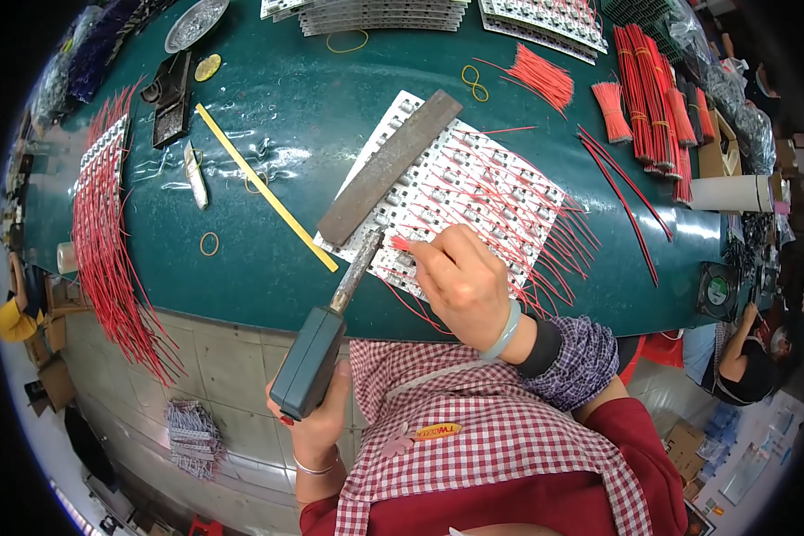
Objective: The person solders red wires onto white circuit boards using a handheld soldering iron.
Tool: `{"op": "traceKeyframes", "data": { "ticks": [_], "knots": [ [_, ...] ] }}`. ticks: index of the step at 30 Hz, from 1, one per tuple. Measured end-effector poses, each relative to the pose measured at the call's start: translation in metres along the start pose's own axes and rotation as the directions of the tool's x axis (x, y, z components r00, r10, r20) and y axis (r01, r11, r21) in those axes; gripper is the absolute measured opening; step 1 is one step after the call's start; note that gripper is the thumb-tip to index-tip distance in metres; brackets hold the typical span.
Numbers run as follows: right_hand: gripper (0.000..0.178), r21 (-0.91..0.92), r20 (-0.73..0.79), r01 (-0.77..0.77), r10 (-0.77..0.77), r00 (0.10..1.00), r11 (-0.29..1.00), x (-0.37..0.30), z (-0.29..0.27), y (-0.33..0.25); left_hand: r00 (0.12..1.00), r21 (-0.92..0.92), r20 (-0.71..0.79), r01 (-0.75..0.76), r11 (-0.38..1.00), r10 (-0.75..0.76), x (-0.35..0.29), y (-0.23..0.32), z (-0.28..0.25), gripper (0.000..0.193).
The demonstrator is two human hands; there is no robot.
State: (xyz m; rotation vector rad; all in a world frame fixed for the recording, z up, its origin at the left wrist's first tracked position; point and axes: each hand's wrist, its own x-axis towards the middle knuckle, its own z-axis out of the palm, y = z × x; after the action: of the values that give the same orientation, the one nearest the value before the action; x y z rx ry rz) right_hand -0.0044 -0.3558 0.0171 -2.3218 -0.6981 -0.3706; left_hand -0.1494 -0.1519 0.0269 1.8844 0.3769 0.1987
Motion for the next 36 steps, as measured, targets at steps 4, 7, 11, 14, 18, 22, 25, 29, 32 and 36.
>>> {"op": "traceKeyframes", "data": {
  "ticks": [4, 7, 11, 14, 18, 22, 25, 29, 32, 36],
  "knots": [
    [0.028, -0.01, -0.05, 0.066, -0.066, 0.997, 0.998, 0.0, -0.01, 0.0, 1.0, 0.003, -0.012, 0.014, 1.0, -0.014, -0.006, -0.001, -0.002, 0.043],
    [0.028, -0.002, -0.049, 0.093, -0.093, 0.994, 0.996, -0.001, -0.013, -0.002, 0.998, -0.009, -0.003, 0.06, 0.998, -0.06, -0.011, -0.003, -0.005, 0.044],
    [0.02, -0.013, 0.01, 0.104, -0.104, 0.995, 0.994, 0.0, -0.009, 0.0, 0.996, -0.012, -0.032, 0.078, 0.997, -0.078, -0.016, -0.006, -0.005, 0.044],
    [0.027, 0.014, 0.032, 0.069, -0.07, 0.997, 0.997, -0.003, -0.007, 0.0, 0.996, 0.0, -0.035, 0.077, 0.997, -0.077, -0.019, -0.007, -0.004, 0.042],
    [0.026, 0.004, 0.048, 0.043, -0.044, 0.998, 0.999, -0.004, -0.007, -0.001, 0.996, 0.02, -0.024, 0.089, 0.996, -0.089, -0.019, -0.006, -0.004, 0.038],
    [0.026, 0.004, 0.042, 0.042, -0.042, 0.998, 0.999, -0.004, -0.007, -0.001, 0.996, -0.019, -0.017, 0.092, 0.996, -0.092, -0.015, -0.004, -0.003, 0.036],
    [0.026, 0.002, 0.038, 0.037, -0.037, 0.999, 0.999, -0.005, -0.006, -0.001, 0.996, -0.02, -0.016, 0.091, 0.996, -0.091, -0.011, -0.001, 0.001, 0.033],
    [0.026, 0.005, 0.039, 0.032, -0.032, 0.999, 0.999, -0.005, -0.006, -0.001, 0.992, -0.043, -0.094, 0.076, 0.996, -0.08, -0.007, 0.004, 0.008, 0.026],
    [0.026, -0.003, 0.039, 0.029, -0.029, 0.999, 1.0, -0.006, -0.005, -0.001, 0.991, -0.043, -0.085, 0.097, 0.994, -0.101, -0.008, 0.003, 0.008, 0.025],
    [0.027, -0.003, 0.04, 0.025, -0.025, 0.999, 1.0, -0.006, -0.005, -0.001, 0.992, -0.036, -0.066, 0.109, 0.993, -0.111, -0.006, 0.005, 0.007, 0.024]
  ]
}}
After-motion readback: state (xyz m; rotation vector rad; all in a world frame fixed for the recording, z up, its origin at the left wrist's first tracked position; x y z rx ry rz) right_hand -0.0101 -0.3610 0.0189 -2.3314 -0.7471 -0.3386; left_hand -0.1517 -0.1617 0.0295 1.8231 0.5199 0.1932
